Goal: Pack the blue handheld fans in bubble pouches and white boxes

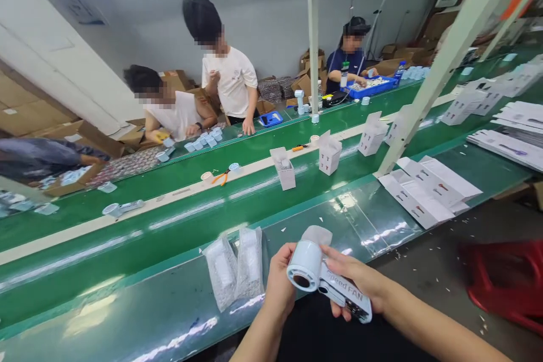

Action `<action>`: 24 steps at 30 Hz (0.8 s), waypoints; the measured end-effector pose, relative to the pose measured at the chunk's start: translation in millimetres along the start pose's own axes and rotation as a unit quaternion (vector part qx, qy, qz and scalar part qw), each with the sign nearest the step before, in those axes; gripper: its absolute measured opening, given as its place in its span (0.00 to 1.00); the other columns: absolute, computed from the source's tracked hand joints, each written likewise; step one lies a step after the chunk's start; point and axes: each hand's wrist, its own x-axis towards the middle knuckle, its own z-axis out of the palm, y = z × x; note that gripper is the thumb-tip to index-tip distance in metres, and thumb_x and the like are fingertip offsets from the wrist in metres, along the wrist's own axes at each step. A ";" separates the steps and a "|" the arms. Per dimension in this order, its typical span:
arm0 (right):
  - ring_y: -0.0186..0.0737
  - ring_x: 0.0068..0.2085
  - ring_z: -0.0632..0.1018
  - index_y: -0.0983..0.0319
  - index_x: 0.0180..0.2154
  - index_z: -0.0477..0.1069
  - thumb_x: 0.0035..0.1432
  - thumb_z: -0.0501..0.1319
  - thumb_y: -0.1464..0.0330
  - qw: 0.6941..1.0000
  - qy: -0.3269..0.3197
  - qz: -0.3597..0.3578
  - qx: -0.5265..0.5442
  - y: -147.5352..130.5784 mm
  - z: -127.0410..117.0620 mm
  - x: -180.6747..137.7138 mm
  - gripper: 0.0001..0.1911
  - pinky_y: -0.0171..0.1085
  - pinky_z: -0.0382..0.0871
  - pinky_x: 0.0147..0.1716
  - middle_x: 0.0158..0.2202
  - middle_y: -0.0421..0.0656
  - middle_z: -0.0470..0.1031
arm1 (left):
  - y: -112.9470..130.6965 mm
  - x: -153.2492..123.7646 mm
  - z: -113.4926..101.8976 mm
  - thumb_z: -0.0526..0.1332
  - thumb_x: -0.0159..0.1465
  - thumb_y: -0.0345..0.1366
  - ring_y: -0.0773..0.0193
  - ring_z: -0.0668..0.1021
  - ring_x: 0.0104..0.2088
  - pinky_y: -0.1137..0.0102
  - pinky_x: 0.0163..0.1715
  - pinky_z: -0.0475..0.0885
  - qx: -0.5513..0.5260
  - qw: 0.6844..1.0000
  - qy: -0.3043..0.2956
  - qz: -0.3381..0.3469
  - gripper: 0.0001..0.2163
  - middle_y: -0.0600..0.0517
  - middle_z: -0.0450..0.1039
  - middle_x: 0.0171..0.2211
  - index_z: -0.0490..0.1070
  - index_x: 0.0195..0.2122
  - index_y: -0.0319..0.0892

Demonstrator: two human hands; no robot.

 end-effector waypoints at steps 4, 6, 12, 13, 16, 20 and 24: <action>0.37 0.20 0.78 0.63 0.48 0.63 0.45 0.68 0.45 0.999 -0.040 -0.006 0.005 4.3 -10.9 9.8 0.37 0.30 0.70 0.14 0.31 0.42 0.75 | -11.3 -4.3 -5.1 0.71 0.48 0.42 0.67 0.68 0.23 0.71 0.26 0.64 0.005 0.995 -0.077 -0.065 0.13 0.55 0.69 0.18 0.72 0.21 0.38; 0.35 0.20 0.78 0.64 0.42 0.66 0.46 0.67 0.45 0.999 -0.028 -0.026 -0.023 2.5 -12.7 7.1 0.33 0.29 0.70 0.15 0.29 0.42 0.75 | -15.3 -1.9 -9.8 0.72 0.46 0.41 0.66 0.69 0.24 0.70 0.27 0.65 -0.032 0.994 -0.062 -0.087 0.13 0.54 0.70 0.19 0.73 0.21 0.38; 0.35 0.22 0.79 0.64 0.45 0.66 0.48 0.69 0.49 0.996 0.042 -0.042 -0.062 7.5 -23.1 -16.2 0.32 0.26 0.68 0.15 0.29 0.42 0.76 | -9.8 9.0 -17.7 0.76 0.39 0.42 0.65 0.73 0.25 0.68 0.29 0.68 -0.149 0.984 0.017 -0.097 0.18 0.54 0.72 0.23 0.69 0.22 0.40; 0.35 0.22 0.79 0.63 0.47 0.65 0.49 0.69 0.49 0.996 0.051 -0.040 -0.068 9.8 -24.8 -19.9 0.32 0.26 0.68 0.15 0.31 0.43 0.76 | -8.3 8.3 -17.2 0.76 0.41 0.44 0.66 0.72 0.26 0.69 0.30 0.68 -0.146 0.986 0.013 -0.082 0.18 0.54 0.72 0.23 0.70 0.23 0.40; 0.34 0.23 0.79 0.59 0.53 0.62 0.52 0.66 0.50 0.991 0.098 -0.051 -0.079 15.4 -25.3 -29.0 0.33 0.27 0.68 0.15 0.37 0.45 0.77 | -5.9 1.1 -16.1 0.74 0.46 0.47 0.68 0.70 0.26 0.72 0.29 0.66 -0.059 0.998 -0.026 -0.008 0.17 0.57 0.69 0.22 0.70 0.25 0.41; 0.34 0.22 0.79 0.58 0.53 0.61 0.53 0.65 0.50 0.984 0.147 -0.056 -0.081 20.1 -12.6 -36.0 0.31 0.29 0.69 0.13 0.43 0.47 0.76 | -6.2 -11.3 -20.1 0.64 0.59 0.45 0.66 0.71 0.27 0.71 0.31 0.66 0.208 0.966 -0.042 0.146 0.12 0.54 0.69 0.24 0.72 0.27 0.41; 0.34 0.22 0.78 0.58 0.51 0.62 0.55 0.64 0.51 0.979 0.184 -0.031 -0.077 24.9 4.5 -36.0 0.28 0.28 0.68 0.13 0.36 0.43 0.77 | -5.6 -10.1 -19.5 0.58 0.65 0.41 0.63 0.75 0.30 0.69 0.33 0.69 0.359 0.894 0.006 0.267 0.09 0.52 0.74 0.28 0.73 0.31 0.42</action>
